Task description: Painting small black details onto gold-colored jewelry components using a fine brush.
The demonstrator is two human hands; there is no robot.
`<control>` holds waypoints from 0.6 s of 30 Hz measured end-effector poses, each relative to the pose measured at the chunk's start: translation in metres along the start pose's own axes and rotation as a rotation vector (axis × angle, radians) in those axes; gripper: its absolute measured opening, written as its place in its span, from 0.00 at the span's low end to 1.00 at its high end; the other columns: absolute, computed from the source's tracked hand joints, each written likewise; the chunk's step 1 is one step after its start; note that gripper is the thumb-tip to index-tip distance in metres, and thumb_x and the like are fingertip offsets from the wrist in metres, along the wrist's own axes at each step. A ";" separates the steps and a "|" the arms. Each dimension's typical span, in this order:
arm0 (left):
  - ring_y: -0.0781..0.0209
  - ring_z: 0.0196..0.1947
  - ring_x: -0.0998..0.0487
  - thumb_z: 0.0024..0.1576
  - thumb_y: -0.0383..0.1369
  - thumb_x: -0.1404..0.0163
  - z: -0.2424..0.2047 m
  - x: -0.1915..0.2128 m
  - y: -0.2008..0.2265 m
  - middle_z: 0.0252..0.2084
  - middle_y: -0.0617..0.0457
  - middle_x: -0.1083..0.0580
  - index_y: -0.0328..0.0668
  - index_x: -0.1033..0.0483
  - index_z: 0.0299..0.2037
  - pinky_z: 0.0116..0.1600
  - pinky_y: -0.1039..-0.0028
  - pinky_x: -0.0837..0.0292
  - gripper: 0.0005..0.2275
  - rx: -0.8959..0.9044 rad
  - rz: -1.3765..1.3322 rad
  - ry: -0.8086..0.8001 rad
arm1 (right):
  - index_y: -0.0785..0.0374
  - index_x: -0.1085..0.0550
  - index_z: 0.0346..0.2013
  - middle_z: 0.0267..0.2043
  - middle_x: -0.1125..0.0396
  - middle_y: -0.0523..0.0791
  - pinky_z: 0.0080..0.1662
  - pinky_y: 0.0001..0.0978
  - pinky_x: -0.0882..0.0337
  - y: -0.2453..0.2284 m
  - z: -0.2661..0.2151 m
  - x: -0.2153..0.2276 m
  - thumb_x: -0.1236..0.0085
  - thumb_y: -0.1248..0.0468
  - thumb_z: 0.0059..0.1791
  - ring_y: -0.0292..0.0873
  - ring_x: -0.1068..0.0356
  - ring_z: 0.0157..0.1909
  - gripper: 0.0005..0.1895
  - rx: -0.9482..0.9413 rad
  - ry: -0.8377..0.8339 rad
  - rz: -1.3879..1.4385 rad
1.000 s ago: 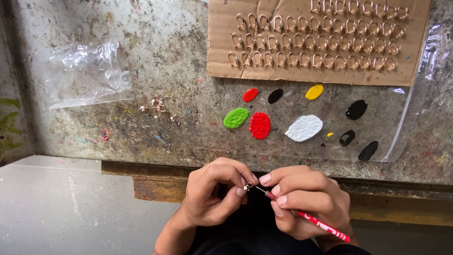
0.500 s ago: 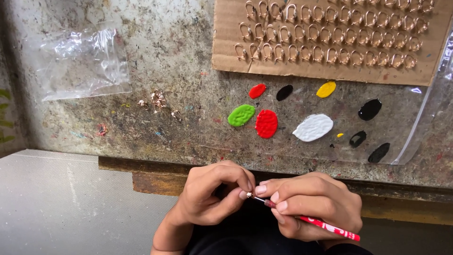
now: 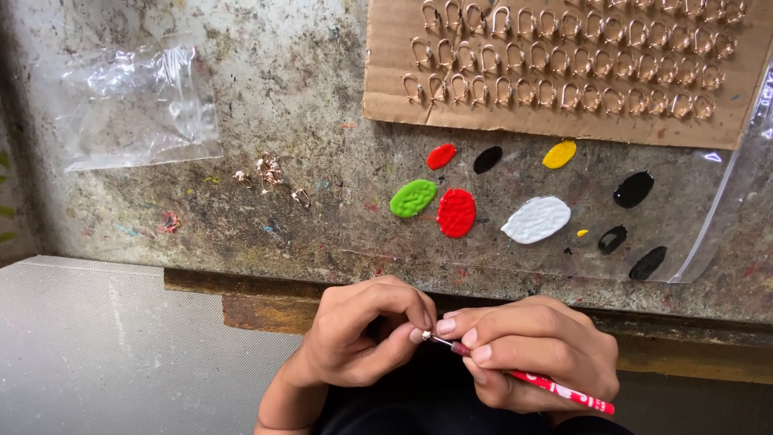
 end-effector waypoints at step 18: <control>0.53 0.35 0.18 0.64 0.26 0.53 0.000 0.000 -0.001 0.34 0.46 0.24 0.33 0.29 0.39 0.42 0.72 0.21 0.04 -0.008 0.012 -0.002 | 0.54 0.28 0.34 0.32 0.26 0.39 0.33 0.15 0.19 -0.001 0.001 -0.003 0.42 0.60 0.50 0.38 0.14 0.34 0.04 -0.016 0.027 -0.021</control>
Point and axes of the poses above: each hand's wrist, its own z-axis towards the middle knuckle, its own x-axis out of the back of the hand, y = z × x, the point moved 1 cm from there along z, towards the middle knuckle
